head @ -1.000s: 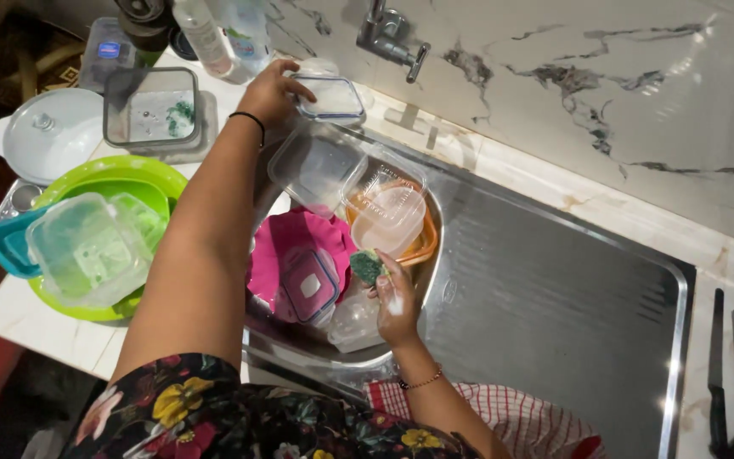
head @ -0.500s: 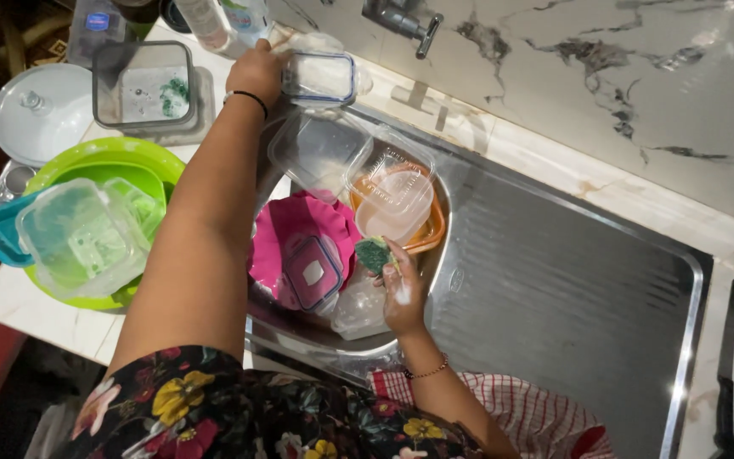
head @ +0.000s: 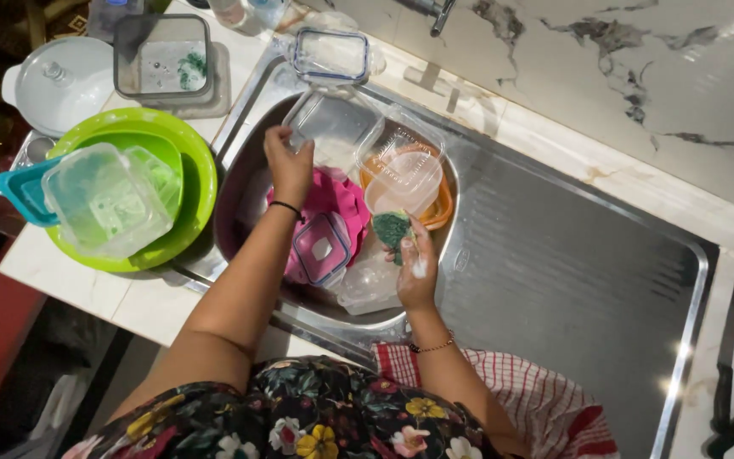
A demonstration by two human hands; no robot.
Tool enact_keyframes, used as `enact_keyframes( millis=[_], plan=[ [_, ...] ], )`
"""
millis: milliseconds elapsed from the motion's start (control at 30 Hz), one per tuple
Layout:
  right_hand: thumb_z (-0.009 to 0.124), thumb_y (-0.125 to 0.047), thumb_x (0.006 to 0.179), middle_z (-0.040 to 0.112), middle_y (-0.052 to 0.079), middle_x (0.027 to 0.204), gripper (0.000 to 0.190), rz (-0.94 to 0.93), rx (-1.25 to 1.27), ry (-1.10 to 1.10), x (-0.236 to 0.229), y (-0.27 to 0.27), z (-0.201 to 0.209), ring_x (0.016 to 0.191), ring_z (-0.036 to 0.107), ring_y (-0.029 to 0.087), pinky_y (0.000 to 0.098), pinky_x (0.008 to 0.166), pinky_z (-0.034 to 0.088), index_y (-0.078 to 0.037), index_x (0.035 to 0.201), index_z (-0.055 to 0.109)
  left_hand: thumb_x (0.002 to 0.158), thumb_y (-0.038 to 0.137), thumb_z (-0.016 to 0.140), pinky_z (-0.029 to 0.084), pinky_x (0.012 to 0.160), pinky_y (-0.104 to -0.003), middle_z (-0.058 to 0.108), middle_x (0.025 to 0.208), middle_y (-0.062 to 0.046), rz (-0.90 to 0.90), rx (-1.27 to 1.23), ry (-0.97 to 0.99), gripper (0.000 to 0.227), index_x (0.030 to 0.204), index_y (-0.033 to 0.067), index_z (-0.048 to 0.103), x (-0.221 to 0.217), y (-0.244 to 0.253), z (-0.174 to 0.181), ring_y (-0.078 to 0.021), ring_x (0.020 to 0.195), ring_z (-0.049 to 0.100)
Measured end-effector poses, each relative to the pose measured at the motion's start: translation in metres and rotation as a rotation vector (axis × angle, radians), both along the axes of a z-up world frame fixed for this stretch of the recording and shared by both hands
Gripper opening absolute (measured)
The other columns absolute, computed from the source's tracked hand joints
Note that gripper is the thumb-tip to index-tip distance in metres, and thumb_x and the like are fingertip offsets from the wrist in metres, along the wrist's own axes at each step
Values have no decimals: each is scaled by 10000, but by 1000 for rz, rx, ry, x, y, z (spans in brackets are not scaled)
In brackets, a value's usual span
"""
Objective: Washing plastic food containers and lids in a kitchen sink.
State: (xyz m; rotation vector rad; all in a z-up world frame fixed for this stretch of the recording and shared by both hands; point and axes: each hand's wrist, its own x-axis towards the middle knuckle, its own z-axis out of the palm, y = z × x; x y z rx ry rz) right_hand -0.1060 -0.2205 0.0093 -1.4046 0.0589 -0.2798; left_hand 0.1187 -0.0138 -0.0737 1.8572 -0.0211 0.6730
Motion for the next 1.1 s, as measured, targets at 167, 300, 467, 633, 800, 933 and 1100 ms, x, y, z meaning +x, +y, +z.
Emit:
enact_keyframes(
  millis=[167,300,467,633,800,933,1100],
  plan=[
    [512,-327,1083,672,87,1150,520,-2,42,3,-3,2,9,897,642,122,249,750,527,4,1482,462,810,70,829,503,876,-416,580,1107,-164,81,-283,287,527,1214,36,493,8,-7,-29,-281,1002,597],
    [575,-325,1093,633,89,1111,426,-60,-133,-80,-4,-6,-8,945,616,152,284,824,522,1,1357,502,810,38,737,538,656,-357,633,974,-114,-24,-806,550,619,1316,114,389,8,-13,-2,-207,799,629],
    [583,-318,1097,640,43,927,298,-99,-166,-21,19,-37,-24,860,614,148,292,790,517,-26,1060,634,821,1,695,559,668,-315,703,899,-110,-103,-874,375,568,1307,100,419,15,-10,-44,-199,752,687],
    [568,-161,1056,684,22,913,191,-145,-402,-136,146,-87,28,843,615,115,284,769,522,-22,964,661,881,-11,672,564,710,-304,694,999,-76,-155,-906,354,399,1272,22,600,-10,1,-9,-174,811,674],
    [550,-258,980,784,147,964,295,-10,484,-72,328,-154,14,834,654,208,341,783,511,-27,945,730,884,-2,682,577,730,-280,686,1058,-42,-178,-958,273,476,1345,50,575,-43,10,33,-144,859,664],
    [543,-380,1074,750,127,944,392,-319,-806,-137,336,-108,84,866,680,272,391,796,512,-60,961,740,885,3,702,561,691,-280,679,1023,-48,-181,-986,297,460,1327,54,586,-63,19,46,-150,820,648],
    [668,-418,1000,702,209,841,420,-375,-966,60,312,-85,116,791,670,393,462,728,506,-11,894,686,896,6,678,566,616,-287,681,995,-60,-226,-1101,369,452,1330,74,572,-73,25,46,-139,775,623]
  ],
)
